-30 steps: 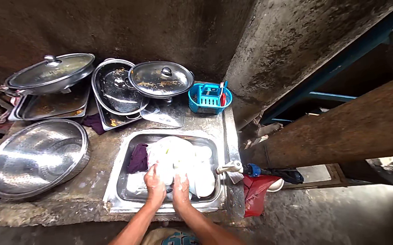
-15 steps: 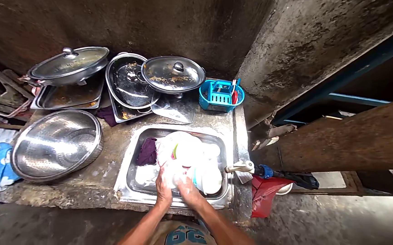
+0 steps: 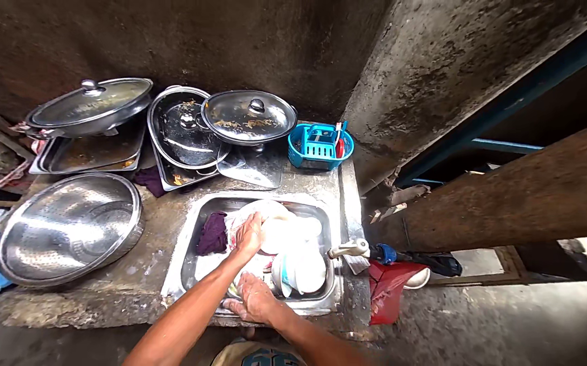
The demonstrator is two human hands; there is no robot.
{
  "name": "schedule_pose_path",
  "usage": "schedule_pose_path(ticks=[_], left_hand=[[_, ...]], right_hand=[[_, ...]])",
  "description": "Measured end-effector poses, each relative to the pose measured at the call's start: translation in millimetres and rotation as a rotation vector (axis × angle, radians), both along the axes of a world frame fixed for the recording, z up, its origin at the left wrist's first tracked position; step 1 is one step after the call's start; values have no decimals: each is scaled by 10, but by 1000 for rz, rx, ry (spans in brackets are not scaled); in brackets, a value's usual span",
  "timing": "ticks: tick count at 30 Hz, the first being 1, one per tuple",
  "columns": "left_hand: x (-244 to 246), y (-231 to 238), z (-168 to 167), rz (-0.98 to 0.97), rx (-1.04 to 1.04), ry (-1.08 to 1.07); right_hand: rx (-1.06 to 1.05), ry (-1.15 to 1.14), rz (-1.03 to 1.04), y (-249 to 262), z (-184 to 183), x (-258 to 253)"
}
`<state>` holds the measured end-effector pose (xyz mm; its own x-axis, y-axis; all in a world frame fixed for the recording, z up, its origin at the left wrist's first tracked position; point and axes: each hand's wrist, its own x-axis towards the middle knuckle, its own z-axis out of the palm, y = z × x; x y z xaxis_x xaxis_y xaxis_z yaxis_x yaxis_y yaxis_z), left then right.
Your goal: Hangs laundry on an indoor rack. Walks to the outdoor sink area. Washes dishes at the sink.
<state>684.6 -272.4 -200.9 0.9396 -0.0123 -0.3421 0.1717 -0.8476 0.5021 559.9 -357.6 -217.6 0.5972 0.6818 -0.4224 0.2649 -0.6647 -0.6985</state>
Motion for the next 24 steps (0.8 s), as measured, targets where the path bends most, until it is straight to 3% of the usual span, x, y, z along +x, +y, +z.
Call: schedule_pose_path(ticks=[3, 6, 8, 10, 13, 15, 18, 21, 24], left_hand=[[35, -51, -75, 9, -110, -152], [-13, -71, -39, 68, -189, -295], [-28, -75, -32, 160, -283, -367], [-76, -99, -53, 281, -461, -348], [-253, -172, -32, 418, -716, -289], [-392, -255, -27, 394, -721, -384], [-451, -322, 10, 385, -688, -448], [-325, -133, 44, 285, -579, -539], [-195, 58, -8, 105, -542, -677]], right_hand=[[162, -10, -134, -222, 60, -50], [336, -16, -424, -502, 265, -75], [354, -78, -650, -675, 411, 26], [357, -294, -856, -775, 427, 229], [195, -547, -1022, -787, 297, 693], [114, -579, -1021, -721, 264, 946], [252, -532, -907, -487, 269, 1072], [409, -439, -611, -395, 196, 957], [258, -475, -379, -498, 96, 942]])
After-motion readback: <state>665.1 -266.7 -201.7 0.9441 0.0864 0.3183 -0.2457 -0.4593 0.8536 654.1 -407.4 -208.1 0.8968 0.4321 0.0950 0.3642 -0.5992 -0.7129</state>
